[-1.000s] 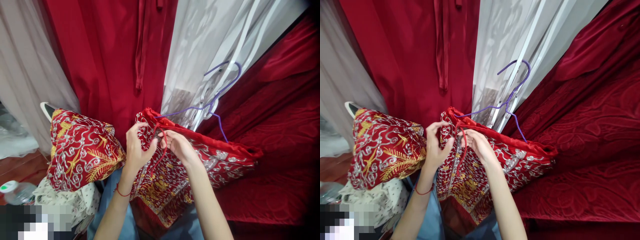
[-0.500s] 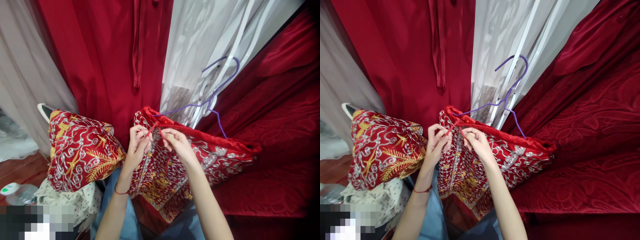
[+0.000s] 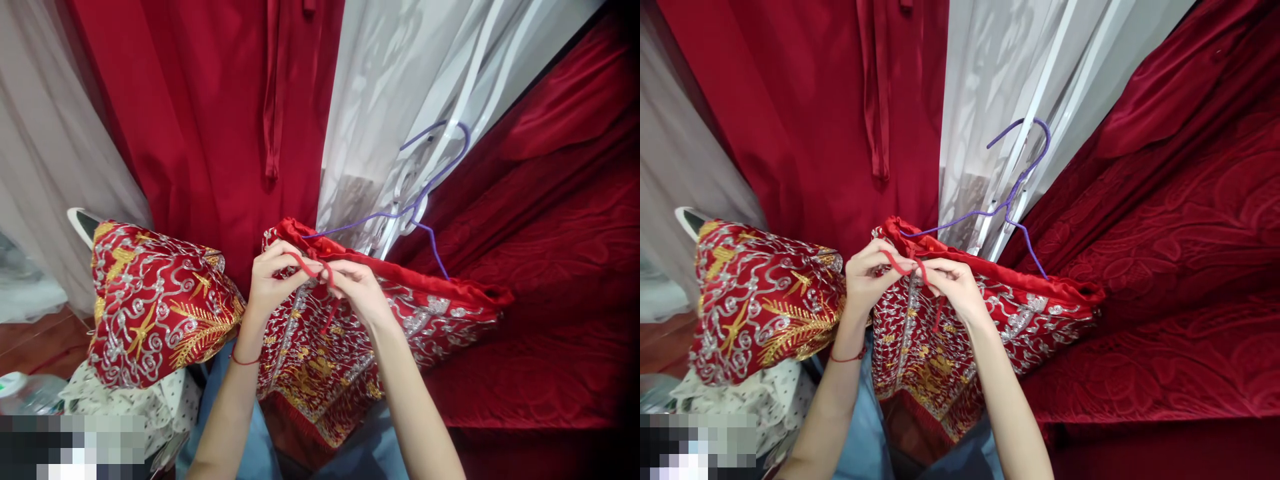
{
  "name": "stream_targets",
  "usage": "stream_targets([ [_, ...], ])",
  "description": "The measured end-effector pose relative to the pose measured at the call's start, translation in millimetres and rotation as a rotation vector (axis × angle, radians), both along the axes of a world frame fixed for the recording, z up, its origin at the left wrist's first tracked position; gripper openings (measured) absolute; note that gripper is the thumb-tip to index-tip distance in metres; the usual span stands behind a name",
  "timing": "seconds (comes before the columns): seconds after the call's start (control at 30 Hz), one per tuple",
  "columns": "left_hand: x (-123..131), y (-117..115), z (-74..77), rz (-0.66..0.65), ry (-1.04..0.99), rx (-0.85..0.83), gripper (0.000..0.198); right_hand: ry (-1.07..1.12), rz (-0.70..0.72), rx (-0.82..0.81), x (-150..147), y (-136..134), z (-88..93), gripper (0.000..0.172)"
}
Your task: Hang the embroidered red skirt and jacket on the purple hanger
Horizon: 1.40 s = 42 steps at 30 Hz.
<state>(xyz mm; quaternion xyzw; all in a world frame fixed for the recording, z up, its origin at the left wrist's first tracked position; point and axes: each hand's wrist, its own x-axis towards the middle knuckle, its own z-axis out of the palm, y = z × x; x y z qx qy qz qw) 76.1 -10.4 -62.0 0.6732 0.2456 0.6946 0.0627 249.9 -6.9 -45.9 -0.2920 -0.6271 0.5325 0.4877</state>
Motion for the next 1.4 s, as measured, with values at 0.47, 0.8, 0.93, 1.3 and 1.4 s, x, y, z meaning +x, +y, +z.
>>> stream_targets([
  [0.47,-11,-10,6.1,-0.177,0.269,-0.35,0.009,-0.227,-0.006,0.586,8,3,12.6,0.016],
  [0.8,0,1,-7.3,-0.432,0.078,-0.648,0.022,-0.612,-0.089,0.968,17,7,17.9,0.019],
  [0.93,8,2,-10.8,-0.346,-0.065,-0.62,0.022,-0.611,-0.248,0.96,10,10,7.0,0.015],
  [1.3,12,15,0.5,0.335,-0.034,-0.366,0.02,-0.883,-0.876,0.945,11,7,9.1,0.015],
  [1.4,9,21,2.0,0.486,0.021,-0.358,0.022,-1.041,-0.983,1.007,17,6,12.9,0.017],
])
